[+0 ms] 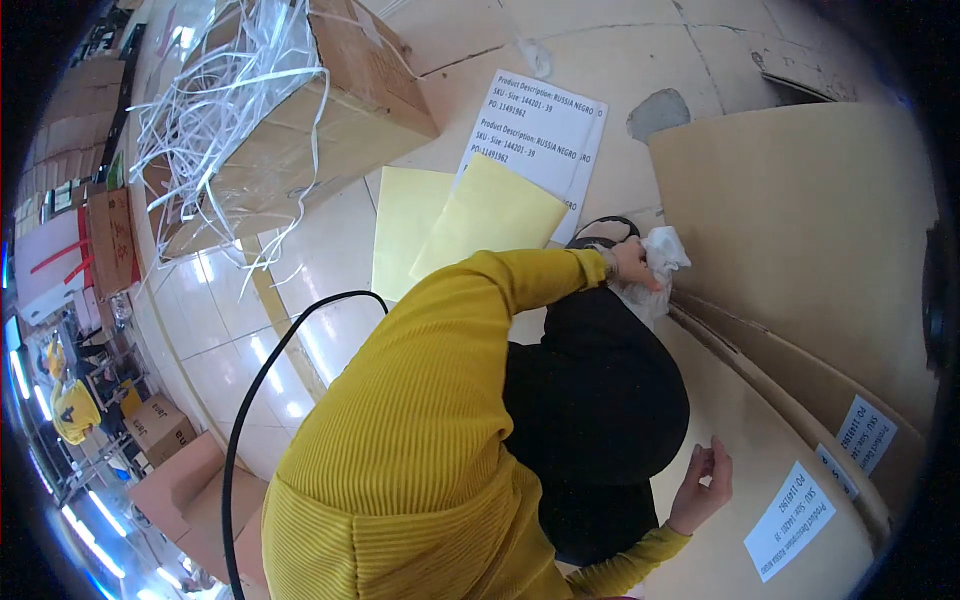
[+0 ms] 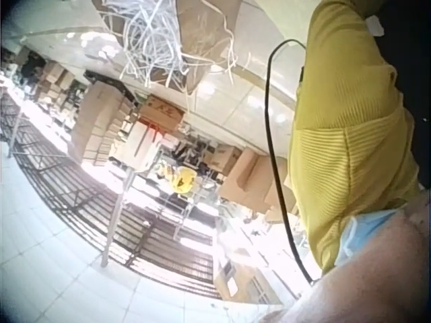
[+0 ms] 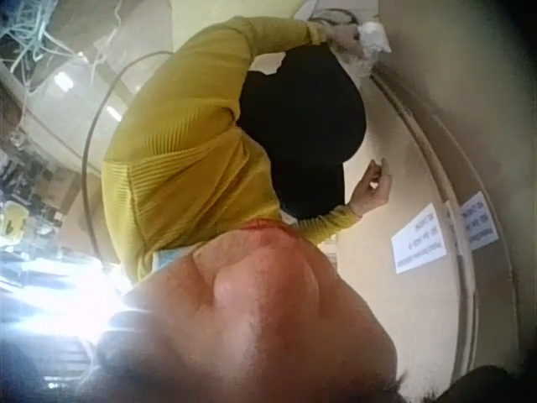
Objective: The recorder is applying product labels to large cardboard boxes and cleaning the surface with a cloth.
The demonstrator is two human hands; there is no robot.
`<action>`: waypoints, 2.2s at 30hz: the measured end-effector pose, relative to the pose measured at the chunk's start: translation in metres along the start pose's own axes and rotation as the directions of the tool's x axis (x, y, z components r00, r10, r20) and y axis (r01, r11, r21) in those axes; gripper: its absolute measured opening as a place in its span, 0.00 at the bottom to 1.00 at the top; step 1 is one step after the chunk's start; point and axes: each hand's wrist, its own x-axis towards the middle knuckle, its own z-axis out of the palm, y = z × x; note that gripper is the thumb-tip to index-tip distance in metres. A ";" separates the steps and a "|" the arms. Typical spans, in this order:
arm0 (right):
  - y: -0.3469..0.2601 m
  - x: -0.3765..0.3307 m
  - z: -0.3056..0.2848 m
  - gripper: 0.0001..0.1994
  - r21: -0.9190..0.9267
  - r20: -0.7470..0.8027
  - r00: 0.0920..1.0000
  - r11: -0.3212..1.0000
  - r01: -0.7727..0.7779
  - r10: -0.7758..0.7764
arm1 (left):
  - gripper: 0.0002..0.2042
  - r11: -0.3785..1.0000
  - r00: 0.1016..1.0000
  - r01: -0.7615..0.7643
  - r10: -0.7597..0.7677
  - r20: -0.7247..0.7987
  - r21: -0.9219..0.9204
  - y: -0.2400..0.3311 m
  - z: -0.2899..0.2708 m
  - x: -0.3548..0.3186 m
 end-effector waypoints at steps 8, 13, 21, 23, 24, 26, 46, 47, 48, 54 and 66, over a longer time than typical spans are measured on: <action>0.001 0.005 0.001 0.13 -0.049 0.040 0.999 0.998 -0.027 0.029 | 0.36 0.681 0.387 0.672 0.012 -0.922 0.291 -0.040 -0.159 -0.083; 0.005 0.004 0.002 0.12 -0.041 0.032 0.999 0.999 -0.015 0.016 | 0.35 0.487 0.182 0.873 -0.375 -0.909 -0.026 -0.062 -0.188 -0.142; 0.007 0.004 0.002 0.12 -0.035 0.033 0.999 0.999 -0.022 0.023 | 0.27 0.698 0.417 0.707 -0.287 -0.862 0.110 -0.106 -0.223 -0.187; 0.007 0.004 0.002 0.13 -0.057 0.031 0.998 0.997 -0.048 0.050 | 0.23 0.700 0.472 0.683 -0.202 -0.858 0.211 -0.112 -0.245 -0.210; 0.006 0.004 0.002 0.13 -0.059 0.024 0.999 0.997 -0.045 0.047 | 0.21 0.668 0.486 0.696 -0.170 -0.858 0.262 -0.113 -0.254 -0.222; 0.006 0.003 0.001 0.13 -0.057 0.038 0.998 0.997 -0.049 0.051 | 0.22 0.559 0.510 0.744 -0.120 -0.852 0.366 -0.110 -0.268 -0.244; 0.006 0.007 0.005 0.13 -0.034 0.053 0.993 0.994 -0.107 0.108 | 0.31 0.531 0.155 0.845 -0.355 -0.922 -0.063 -0.056 -0.196 -0.117; 0.006 0.006 0.005 0.13 -0.005 0.061 0.990 0.992 -0.125 0.125 | 0.30 0.540 0.162 0.842 -0.286 -0.945 -0.019 -0.061 -0.198 -0.118; 0.006 0.007 0.006 0.13 -0.019 0.049 0.991 0.992 -0.127 0.128 | 0.28 0.561 0.186 0.827 -0.206 -0.961 0.040 -0.067 -0.200 -0.119; 0.000 0.010 0.011 0.12 -0.098 0.086 0.996 0.995 0.000 0.008 | 0.18 0.833 0.403 0.535 -0.100 -0.910 0.145 -0.080 -0.227 -0.121; -0.044 0.133 0.082 0.25 0.487 0.003 1.000 0.873 -0.013 0.013 | 0.14 0.672 0.974 -0.218 0.197 -0.113 -0.708 0.128 -0.192 -0.111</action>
